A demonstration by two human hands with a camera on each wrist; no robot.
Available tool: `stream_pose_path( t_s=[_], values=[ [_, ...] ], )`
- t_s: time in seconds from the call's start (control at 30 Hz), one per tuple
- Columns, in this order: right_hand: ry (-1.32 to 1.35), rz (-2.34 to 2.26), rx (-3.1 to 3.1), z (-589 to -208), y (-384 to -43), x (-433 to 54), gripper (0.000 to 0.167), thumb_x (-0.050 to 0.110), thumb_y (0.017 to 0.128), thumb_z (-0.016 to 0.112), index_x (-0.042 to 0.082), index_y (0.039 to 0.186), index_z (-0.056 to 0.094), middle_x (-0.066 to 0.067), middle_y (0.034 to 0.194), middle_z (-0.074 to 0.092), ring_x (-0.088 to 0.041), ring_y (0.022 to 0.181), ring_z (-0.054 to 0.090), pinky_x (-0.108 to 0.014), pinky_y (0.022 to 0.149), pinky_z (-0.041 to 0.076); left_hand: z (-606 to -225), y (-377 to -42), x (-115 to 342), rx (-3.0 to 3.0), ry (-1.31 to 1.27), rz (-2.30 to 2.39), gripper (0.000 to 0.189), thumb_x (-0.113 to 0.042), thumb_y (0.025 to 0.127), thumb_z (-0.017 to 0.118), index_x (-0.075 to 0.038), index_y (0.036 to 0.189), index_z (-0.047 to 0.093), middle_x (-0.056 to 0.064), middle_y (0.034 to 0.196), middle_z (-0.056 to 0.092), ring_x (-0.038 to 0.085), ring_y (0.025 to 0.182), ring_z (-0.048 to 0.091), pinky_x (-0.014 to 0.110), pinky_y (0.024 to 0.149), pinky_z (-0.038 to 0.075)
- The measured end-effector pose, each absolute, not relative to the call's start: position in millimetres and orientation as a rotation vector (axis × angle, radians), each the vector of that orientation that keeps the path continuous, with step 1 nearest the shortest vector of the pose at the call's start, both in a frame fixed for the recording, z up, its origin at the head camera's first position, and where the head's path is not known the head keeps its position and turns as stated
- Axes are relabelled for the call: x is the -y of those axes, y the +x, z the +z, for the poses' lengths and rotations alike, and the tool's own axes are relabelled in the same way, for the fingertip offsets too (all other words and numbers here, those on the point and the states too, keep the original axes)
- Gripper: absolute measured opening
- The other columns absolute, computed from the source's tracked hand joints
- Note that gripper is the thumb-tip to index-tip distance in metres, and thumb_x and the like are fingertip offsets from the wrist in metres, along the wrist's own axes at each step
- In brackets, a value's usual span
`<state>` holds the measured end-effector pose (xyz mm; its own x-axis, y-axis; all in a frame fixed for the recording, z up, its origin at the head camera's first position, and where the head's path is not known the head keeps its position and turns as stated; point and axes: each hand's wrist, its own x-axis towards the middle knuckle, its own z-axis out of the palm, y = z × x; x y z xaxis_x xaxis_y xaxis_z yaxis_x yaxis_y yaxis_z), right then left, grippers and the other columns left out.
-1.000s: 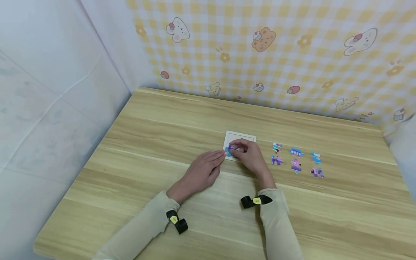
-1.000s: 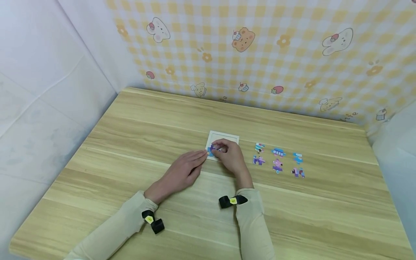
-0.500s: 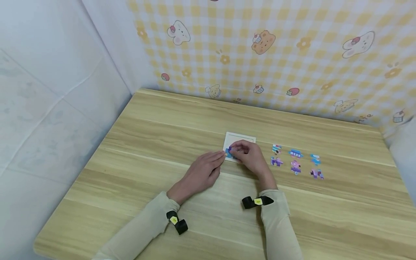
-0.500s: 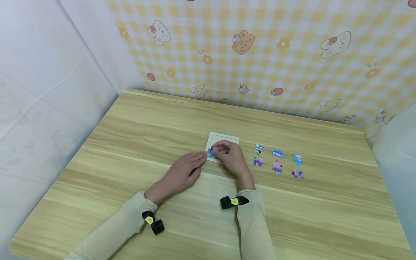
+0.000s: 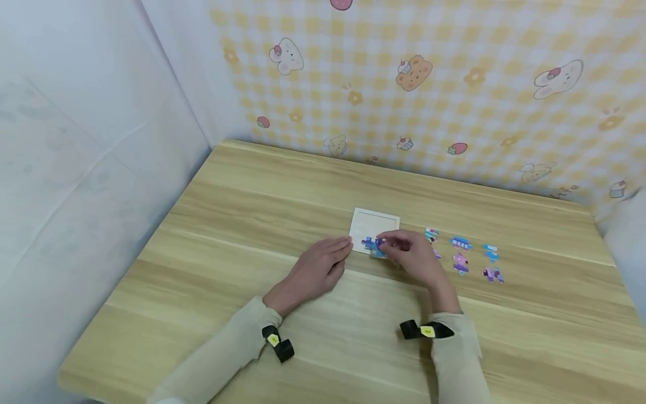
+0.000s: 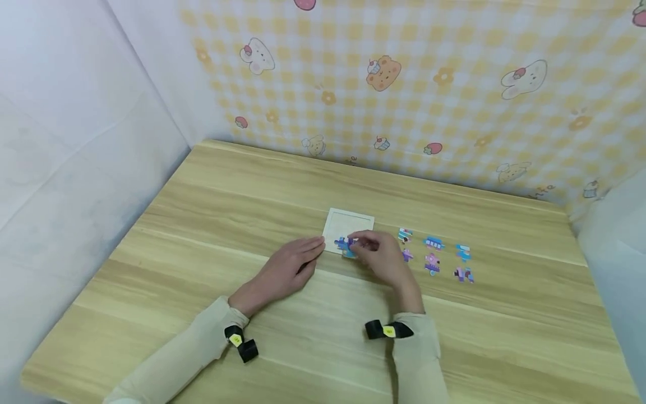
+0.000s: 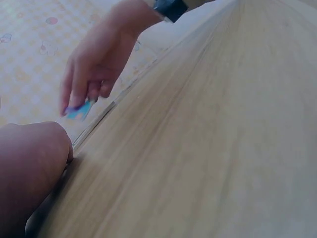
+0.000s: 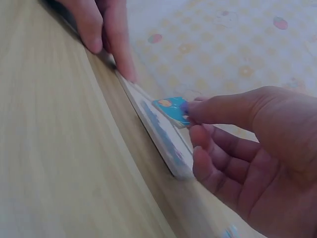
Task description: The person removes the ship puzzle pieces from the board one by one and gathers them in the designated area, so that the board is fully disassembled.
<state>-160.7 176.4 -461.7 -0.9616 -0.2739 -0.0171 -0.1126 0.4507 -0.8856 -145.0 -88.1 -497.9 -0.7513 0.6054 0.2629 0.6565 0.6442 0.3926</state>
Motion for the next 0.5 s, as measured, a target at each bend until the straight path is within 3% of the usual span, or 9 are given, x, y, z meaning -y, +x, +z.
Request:
stream_pose_path(
  t_s=[0.3, 0.5],
  values=[
    [-0.354, -1.392, -2.565, -462.7, -126.2, -247.9, 0.020, 0.007, 0.096, 0.074, 0.002, 0.115, 0.078, -0.012, 0.101, 0.076, -0.010, 0.075, 0.063, -0.023, 0.061, 0.053, -495.5, -143.3, 89.8, 2.759, -1.038, -0.741, 0.043, -0.012, 0.103, 0.052, 0.000, 0.143, 0.059, 0.010, 0.152, 0.054, 0.022, 0.144, 0.048, 0.039, 0.123, 0.032],
    [-0.297, -1.316, -2.626, -458.8, -117.4, -270.5, 0.018, 0.005, 0.096, 0.072, 0.001, 0.114, 0.078, -0.015, 0.110, 0.074, -0.008, 0.077, 0.062, -0.022, 0.062, 0.054, -495.9, -144.4, 87.2, 2.744, -1.037, -0.755, 0.043, -0.012, 0.103, 0.053, -0.001, 0.143, 0.060, 0.009, 0.152, 0.055, 0.022, 0.144, 0.048, 0.039, 0.123, 0.032]
  ],
)
